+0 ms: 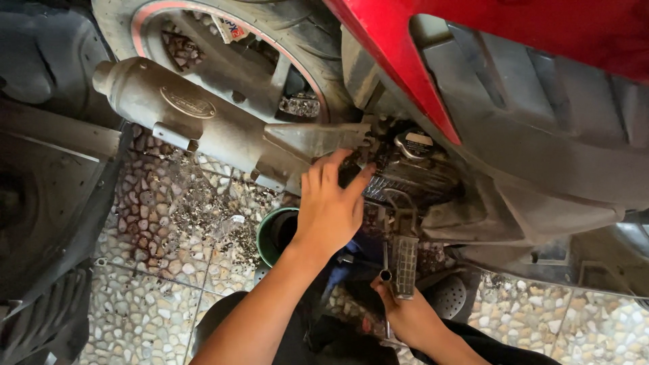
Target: The person crouches on the floor beside a scooter and works on its engine area, first handling small parts and a rag near a green bowl, then using a T-handle wrench to loosen and turn a fastener on the engine. They continue turning the wrench and reaching into the engine components throughout the clip.
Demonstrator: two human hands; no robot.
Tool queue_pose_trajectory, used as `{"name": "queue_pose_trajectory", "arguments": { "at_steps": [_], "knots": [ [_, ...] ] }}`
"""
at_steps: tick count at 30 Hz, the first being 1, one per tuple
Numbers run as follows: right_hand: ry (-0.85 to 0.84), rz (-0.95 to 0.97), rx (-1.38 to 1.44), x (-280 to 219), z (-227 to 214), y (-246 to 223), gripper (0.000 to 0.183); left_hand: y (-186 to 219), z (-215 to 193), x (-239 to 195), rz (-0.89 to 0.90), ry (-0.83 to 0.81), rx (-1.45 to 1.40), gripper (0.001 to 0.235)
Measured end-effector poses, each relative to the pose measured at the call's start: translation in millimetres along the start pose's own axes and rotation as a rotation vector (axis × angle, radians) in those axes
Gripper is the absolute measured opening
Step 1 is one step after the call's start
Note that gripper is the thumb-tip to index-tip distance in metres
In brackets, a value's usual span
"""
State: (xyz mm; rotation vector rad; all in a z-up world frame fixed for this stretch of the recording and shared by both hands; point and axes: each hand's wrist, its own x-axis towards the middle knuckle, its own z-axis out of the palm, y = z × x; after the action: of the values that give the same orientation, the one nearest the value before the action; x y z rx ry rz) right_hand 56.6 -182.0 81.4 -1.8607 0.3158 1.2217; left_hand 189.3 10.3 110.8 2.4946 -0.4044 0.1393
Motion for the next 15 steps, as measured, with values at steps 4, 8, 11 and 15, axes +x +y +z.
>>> {"name": "queue_pose_trajectory", "arguments": {
  "at_steps": [4, 8, 11, 15],
  "knots": [
    [-0.013, -0.006, 0.008, 0.7, -0.4, 4.2, 0.025, -4.1, 1.2, -1.9, -0.059, 0.003, -0.04, 0.053],
    [-0.069, 0.058, 0.029, -2.7, -4.6, -5.8, 0.025, -1.6, 3.3, -0.7, -0.129, 0.006, -0.146, 0.056],
    [-0.064, 0.07, -0.049, -4.3, -4.6, -7.2, 0.025, 0.8, -0.7, 0.5, -0.027, 0.0, -0.061, 0.064],
    [-0.046, 0.012, -0.024, -1.6, -2.2, -0.1, 0.024, -2.6, 2.2, -3.1, 0.039, -0.029, 0.111, 0.066]
  ]
}}
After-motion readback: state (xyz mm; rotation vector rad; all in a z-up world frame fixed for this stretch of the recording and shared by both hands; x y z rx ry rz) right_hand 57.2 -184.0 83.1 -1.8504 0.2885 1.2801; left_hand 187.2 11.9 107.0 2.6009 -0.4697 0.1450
